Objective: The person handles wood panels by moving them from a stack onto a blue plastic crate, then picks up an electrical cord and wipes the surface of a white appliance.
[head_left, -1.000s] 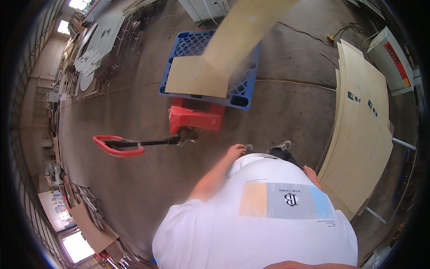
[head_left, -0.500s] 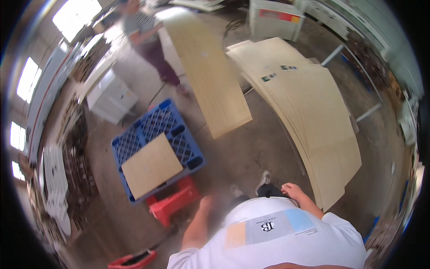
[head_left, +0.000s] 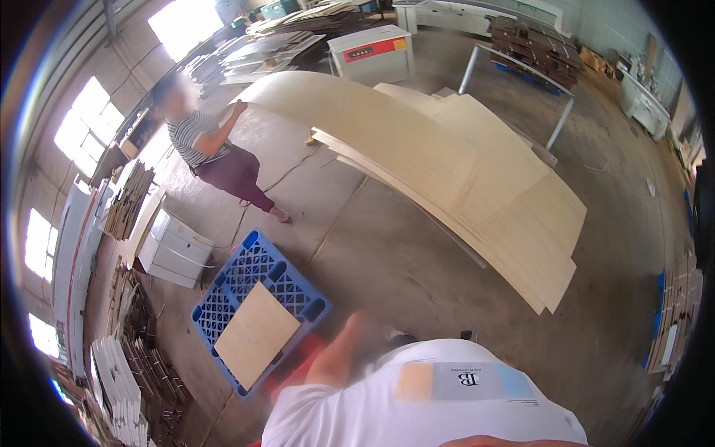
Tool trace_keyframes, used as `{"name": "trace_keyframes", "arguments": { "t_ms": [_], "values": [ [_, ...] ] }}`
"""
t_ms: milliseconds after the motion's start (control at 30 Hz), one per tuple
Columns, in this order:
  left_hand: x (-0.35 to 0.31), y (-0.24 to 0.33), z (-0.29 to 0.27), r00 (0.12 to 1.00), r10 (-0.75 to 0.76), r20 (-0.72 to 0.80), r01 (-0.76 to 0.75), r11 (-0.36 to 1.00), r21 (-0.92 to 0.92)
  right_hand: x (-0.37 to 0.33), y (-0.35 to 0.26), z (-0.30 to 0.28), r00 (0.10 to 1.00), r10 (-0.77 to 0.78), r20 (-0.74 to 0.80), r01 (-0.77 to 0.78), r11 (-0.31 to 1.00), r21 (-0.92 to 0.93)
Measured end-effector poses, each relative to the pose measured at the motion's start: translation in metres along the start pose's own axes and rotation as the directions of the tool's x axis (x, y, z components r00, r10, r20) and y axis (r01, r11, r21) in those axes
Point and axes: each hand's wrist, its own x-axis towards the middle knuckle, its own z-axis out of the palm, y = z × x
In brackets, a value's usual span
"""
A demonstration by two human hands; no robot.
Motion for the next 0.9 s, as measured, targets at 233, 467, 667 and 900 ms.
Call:
{"name": "trace_keyframes", "arguments": {
  "t_ms": [233,467,667,900],
  "values": [
    [0.059,0.163,-0.025,0.994,0.017,-0.111,-0.104,0.529,-0.843,0.015,0.044,-0.038,0.999,-0.004,0.046,0.002,0.999,0.046],
    [0.067,0.281,-0.047,0.985,0.15,0.085,0.072,0.092,-0.993,0.045,0.038,-0.075,1.0,0.022,0.015,-0.023,0.995,0.094],
    [0.019,0.237,-0.087,0.579,0.56,-0.592,-0.81,0.479,-0.339,0.025,0.086,-0.097,0.997,0.041,-0.062,-0.03,0.984,0.174],
    [0.045,0.201,-0.058,0.941,0.254,0.225,-0.254,0.967,-0.031,-0.02,0.174,-0.085,0.981,0.044,-0.189,-0.02,0.992,0.126]
  ]
}}
